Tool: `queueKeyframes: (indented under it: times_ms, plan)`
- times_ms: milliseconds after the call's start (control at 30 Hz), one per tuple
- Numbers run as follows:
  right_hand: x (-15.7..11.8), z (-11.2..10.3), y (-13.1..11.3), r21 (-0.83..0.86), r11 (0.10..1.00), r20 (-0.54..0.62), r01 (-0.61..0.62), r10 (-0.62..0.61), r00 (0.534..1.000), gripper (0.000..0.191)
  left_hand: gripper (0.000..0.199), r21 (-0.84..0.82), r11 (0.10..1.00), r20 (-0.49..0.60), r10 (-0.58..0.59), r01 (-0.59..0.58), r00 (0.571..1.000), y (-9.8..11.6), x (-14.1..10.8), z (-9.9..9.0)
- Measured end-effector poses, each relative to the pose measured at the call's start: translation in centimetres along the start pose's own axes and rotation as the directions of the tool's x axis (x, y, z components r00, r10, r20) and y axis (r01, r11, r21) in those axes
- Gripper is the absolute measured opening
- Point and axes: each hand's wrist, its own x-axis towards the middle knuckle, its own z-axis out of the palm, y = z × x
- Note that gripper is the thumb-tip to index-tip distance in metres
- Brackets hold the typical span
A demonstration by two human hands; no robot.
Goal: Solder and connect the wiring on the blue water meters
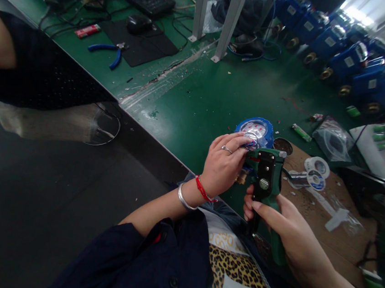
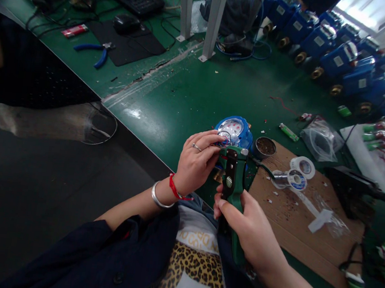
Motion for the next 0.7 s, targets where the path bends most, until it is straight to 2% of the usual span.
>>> queueKeyframes:
  times_ms: [333, 700]
  plan:
    - [0.09, -0.16, 0.45, 0.135, 0.991, 0.032, 0.015, -0.019, 0.999, 0.023, 0.018, -0.003, 1.000, 0.002, -0.006, 0.006, 1.000, -0.06, 0.17, 0.14]
    - [0.26, 0.17, -0.23, -0.042, 0.999, -0.039, -0.011, 0.009, 0.999, 0.024, 0.021, -0.017, 1.000, 0.022, -0.019, 0.019, 1.000, -0.02, 0.14, 0.22]
